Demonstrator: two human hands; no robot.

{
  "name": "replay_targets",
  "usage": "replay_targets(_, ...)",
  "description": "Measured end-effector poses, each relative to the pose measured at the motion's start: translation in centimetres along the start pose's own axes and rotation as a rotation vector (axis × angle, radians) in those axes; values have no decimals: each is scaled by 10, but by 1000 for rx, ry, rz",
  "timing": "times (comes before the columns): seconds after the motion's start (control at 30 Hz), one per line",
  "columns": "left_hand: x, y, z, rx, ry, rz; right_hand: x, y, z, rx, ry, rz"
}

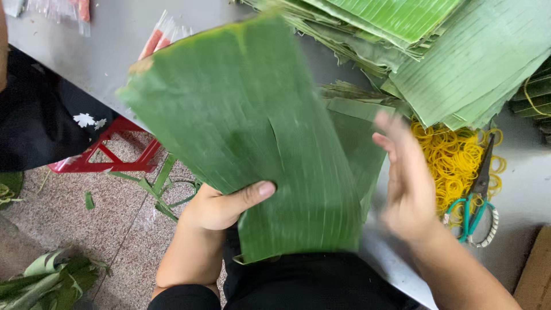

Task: The person folds cut banana leaf pieces around fillings to form small rectangular bundles, creasing the leaf sides and folding the ends over. They secure each finished bundle with a yellow rubber band and place it in a growing row of completed bundles on the stainless steel table.

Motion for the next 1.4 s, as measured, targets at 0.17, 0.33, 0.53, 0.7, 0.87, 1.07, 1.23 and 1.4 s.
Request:
replay_targets(0.17, -8, -13, 10, -42, 22, 60, 21, 24, -10, -633, 209, -807)
replay_targets(0.33, -25, -29, 11, 26, 173, 91, 26, 21, -10, -249, 380, -469)
replay_targets(0.53, -26, -42, 4, -3, 236, -58, 29, 25, -3, -409, 385, -603)
replay_targets(0.7, -34, -52, 5, 98, 267, 46, 39, 33, 0, -431, 463, -614)
replay_targets(0.87, -40, -52, 3, 31, 356, -44, 35, 20, 8, -423, 581, -542)
replay_targets(1.07, -30, -42, -28, 52, 327, -232, 22, -46, 3, 66, 492, -416)
replay_targets(1.23, -9, -38, -60, -6, -96, -111, -3, -54, -43, 614, -75, -125)
replay_targets(1.4, -2, -23, -35, 312, 229, 6, -16, -46, -30, 337, 186, 62)
Point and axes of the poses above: each hand's wrist, its own x-axis away from the middle knuckle, its own z-axis out of the back of the hand, y = z × x, the point moved 1 cm from there along -x, towards the middle knuckle, and after that the axes turned 4 degrees about x, right-handed, at the moved point
